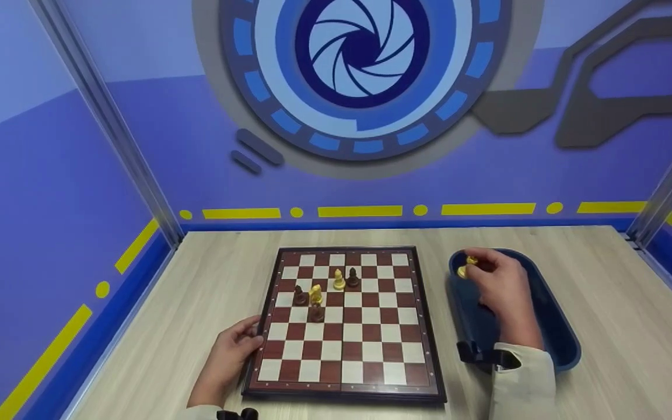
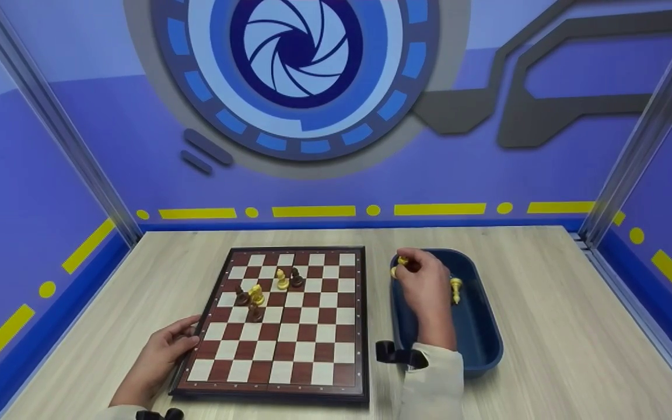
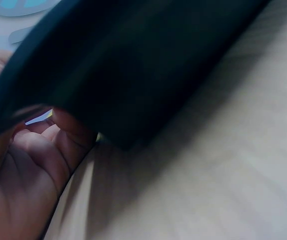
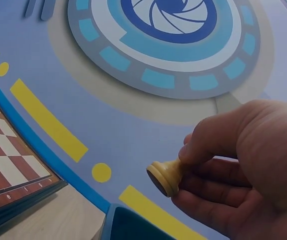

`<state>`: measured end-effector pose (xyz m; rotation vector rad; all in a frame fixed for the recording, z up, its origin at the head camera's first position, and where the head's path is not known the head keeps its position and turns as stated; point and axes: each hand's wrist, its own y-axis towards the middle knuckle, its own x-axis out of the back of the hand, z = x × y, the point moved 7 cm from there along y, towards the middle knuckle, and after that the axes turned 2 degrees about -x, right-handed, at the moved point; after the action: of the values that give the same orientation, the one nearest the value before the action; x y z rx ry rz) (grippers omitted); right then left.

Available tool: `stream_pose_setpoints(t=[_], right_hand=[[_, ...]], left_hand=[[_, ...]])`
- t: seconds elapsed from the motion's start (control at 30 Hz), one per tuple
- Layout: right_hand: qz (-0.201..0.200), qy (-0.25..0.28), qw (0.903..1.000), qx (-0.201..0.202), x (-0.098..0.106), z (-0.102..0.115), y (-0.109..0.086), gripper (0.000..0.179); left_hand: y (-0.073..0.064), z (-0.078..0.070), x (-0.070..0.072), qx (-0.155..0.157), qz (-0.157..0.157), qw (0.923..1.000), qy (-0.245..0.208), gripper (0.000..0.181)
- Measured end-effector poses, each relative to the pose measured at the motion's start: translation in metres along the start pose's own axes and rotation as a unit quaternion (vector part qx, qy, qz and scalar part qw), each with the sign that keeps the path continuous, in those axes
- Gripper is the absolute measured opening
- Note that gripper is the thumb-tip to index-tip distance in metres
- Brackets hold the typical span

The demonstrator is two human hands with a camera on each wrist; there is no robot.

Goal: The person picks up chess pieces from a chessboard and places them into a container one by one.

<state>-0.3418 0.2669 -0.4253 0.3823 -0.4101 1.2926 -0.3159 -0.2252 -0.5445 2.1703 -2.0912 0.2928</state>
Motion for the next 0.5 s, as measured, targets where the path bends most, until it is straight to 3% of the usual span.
stream_pose_setpoints(t=[0.5], right_hand=[[-0.022, -0.038, 0.9990, 0.009, 0.0031, -0.0031, 0.0017, 0.038]], left_hand=[[0.0006, 0.0001, -0.0011, -0.007, 0.014, 0.9998, -0.016, 0.051]])
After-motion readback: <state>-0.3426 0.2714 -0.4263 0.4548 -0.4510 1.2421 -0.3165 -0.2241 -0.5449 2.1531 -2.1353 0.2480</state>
